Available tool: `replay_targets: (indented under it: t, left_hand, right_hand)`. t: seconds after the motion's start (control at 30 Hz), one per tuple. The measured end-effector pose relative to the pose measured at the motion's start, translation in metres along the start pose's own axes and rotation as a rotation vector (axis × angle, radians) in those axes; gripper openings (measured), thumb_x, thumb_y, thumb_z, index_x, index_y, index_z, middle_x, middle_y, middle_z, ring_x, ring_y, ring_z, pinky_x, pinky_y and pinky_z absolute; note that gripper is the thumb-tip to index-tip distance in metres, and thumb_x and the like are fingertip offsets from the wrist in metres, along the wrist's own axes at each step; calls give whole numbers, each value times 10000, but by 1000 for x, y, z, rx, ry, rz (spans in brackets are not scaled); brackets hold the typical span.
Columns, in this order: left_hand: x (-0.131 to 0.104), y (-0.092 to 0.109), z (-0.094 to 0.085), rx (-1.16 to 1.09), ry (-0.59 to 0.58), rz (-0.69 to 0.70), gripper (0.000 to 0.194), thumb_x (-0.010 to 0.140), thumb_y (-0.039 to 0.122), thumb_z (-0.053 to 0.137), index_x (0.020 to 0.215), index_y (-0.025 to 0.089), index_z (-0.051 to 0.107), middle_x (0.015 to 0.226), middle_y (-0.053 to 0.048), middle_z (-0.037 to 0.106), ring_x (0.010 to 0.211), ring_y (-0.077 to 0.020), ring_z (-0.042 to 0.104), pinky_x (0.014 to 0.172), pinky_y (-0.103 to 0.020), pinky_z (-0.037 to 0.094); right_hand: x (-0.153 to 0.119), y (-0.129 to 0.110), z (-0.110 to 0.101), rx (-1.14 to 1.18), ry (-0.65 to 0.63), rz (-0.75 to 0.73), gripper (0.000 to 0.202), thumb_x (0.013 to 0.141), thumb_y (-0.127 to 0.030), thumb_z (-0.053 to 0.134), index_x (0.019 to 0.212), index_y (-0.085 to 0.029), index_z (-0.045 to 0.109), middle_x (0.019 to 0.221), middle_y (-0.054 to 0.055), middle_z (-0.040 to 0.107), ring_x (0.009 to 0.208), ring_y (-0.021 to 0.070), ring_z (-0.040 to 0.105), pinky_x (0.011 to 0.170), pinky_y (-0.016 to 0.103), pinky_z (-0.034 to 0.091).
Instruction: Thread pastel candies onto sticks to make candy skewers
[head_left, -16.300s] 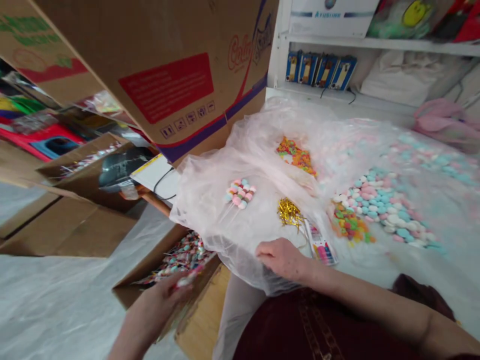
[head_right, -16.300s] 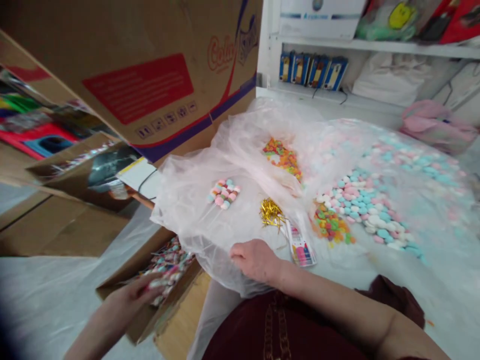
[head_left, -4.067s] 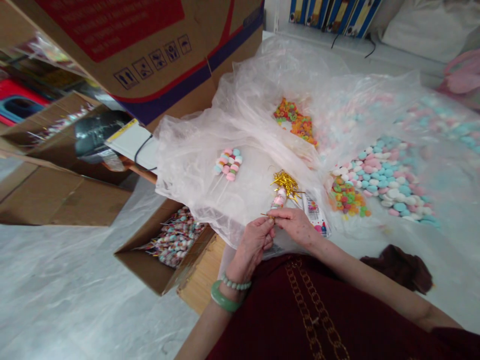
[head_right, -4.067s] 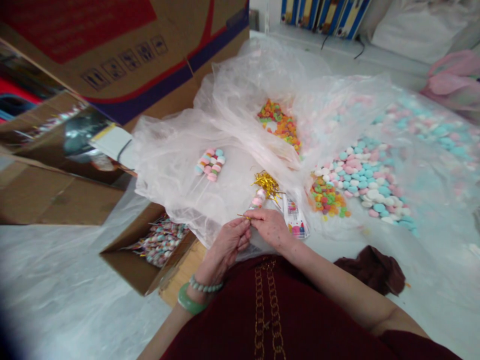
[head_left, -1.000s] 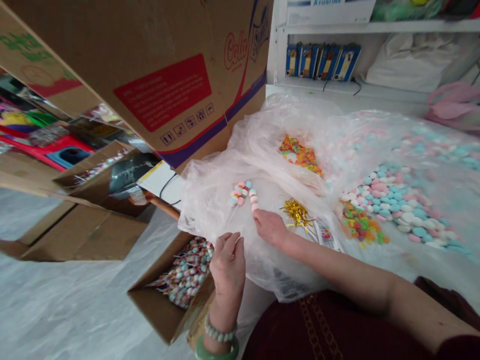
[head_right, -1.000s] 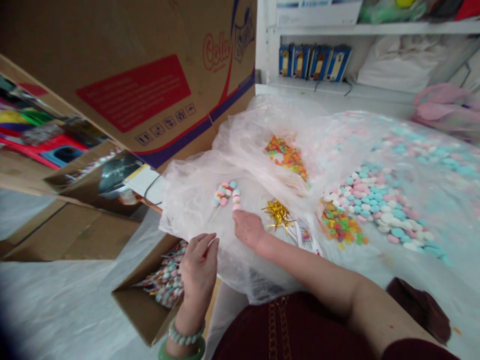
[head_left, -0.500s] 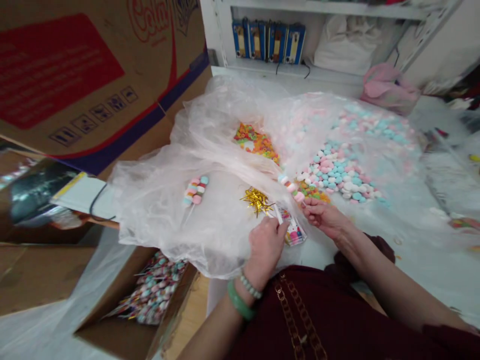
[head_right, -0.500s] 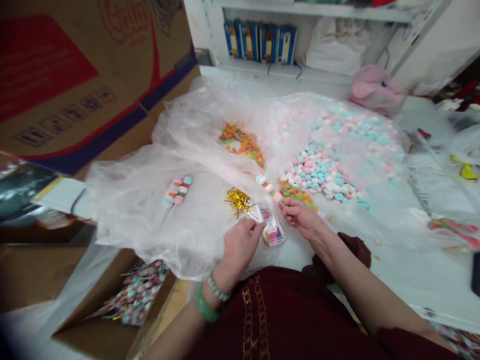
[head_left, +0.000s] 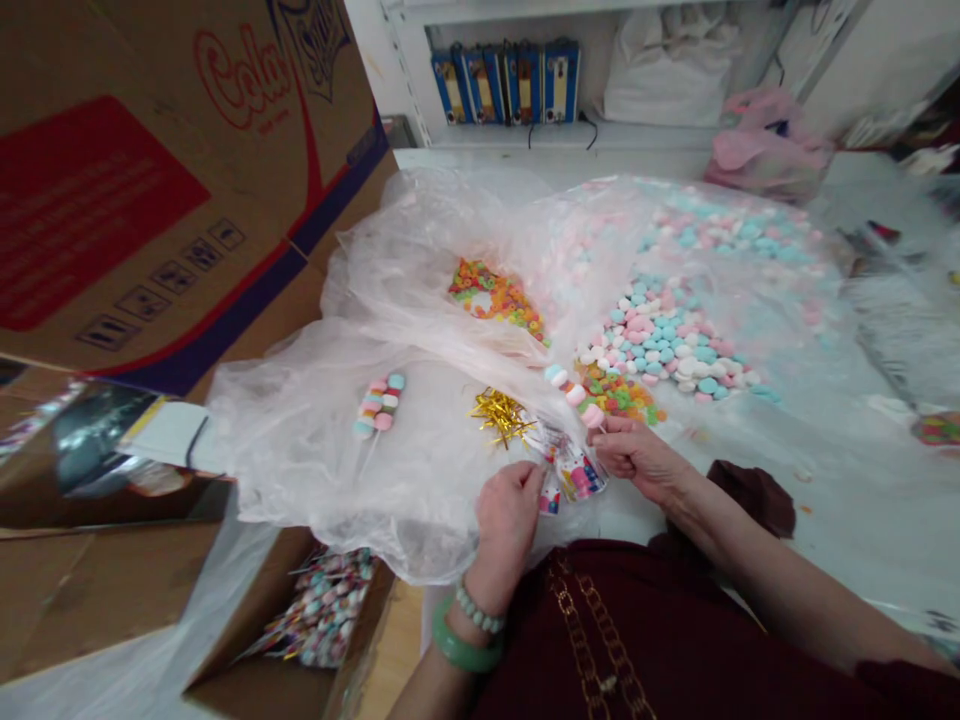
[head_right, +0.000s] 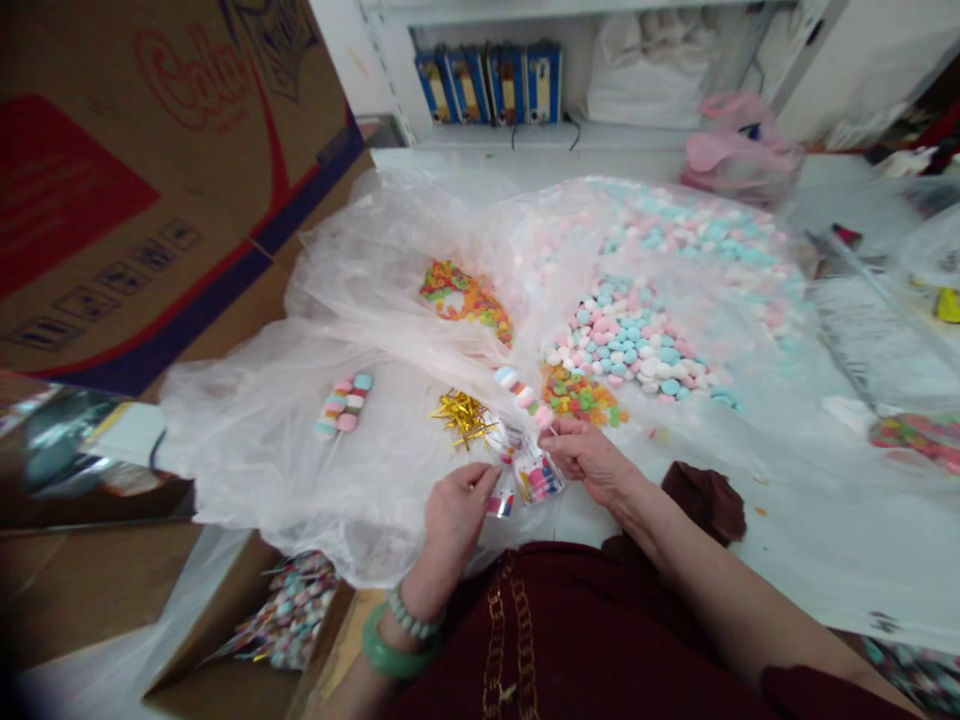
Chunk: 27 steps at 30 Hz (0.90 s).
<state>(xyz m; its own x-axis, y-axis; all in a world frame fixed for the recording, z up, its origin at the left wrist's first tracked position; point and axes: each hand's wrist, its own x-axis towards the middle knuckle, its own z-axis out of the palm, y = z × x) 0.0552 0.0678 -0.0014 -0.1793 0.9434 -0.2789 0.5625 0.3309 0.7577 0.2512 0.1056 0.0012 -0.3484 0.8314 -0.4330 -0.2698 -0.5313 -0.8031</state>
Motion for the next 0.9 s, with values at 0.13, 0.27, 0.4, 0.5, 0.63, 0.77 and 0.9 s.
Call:
replay_targets:
  t: [0.13, 0.27, 0.4, 0.5, 0.63, 0.77, 0.9]
  left_hand:
    - [-7, -7, -20, -749, 48, -199, 207, 670, 368, 694, 672, 168, 642, 570, 26, 555, 497, -95, 447, 484, -208, 328]
    - [-12, -2, -28, -1066, 96, -232, 215, 607, 280, 751, 728, 164, 618, 647, 32, 593, 540, -84, 513, 499, -188, 393]
    - [-16, -3, -32, -1141, -99, -300, 234, 577, 235, 785, 729, 142, 633, 692, -2, 633, 576, -108, 570, 542, -226, 459]
    - [-16, -12, -40, -1161, -281, -390, 333, 557, 269, 814, 818, 110, 683, 730, -60, 675, 600, -148, 603, 573, -274, 486]
    - [-5, -24, -52, -1108, -148, -392, 277, 532, 270, 822, 707, 99, 690, 653, -54, 673, 554, -128, 581, 546, -241, 454]
    - [9, -28, -56, -1292, 135, -360, 247, 484, 245, 823, 566, 126, 623, 525, 1, 612, 482, -105, 540, 518, -228, 439]
    - [15, -27, -51, -1345, 250, -298, 220, 528, 227, 799, 653, 128, 647, 588, 14, 627, 512, -91, 550, 516, -207, 433]
  right_hand:
    - [2, 10, 33, -27, 19, 47, 257, 691, -363, 695, 809, -148, 618, 415, -115, 286, 375, 45, 154, 388, 226, 70]
    - [15, 24, 71, -54, 36, -48, 246, 697, -366, 695, 816, -156, 649, 445, -98, 366, 400, 54, 251, 407, 214, 190]
    - [36, 30, 92, -145, 32, -146, 145, 643, -271, 703, 657, -147, 631, 580, -47, 539, 565, 89, 457, 560, 227, 357]
    - [45, 25, 97, -327, -119, -53, 135, 646, -260, 679, 607, -146, 618, 541, -47, 528, 538, 95, 460, 542, 232, 345]
    - [46, 15, 104, -400, -122, -51, 177, 698, -313, 654, 628, -158, 608, 510, -64, 467, 485, 72, 391, 499, 218, 293]
    - [41, 21, 112, -372, -37, -44, 229, 722, -390, 655, 667, -172, 611, 469, -86, 354, 443, 64, 278, 457, 220, 229]
    - [41, 40, 119, -313, -69, -111, 152, 679, -315, 680, 723, -170, 668, 621, -36, 541, 592, 104, 456, 571, 238, 352]
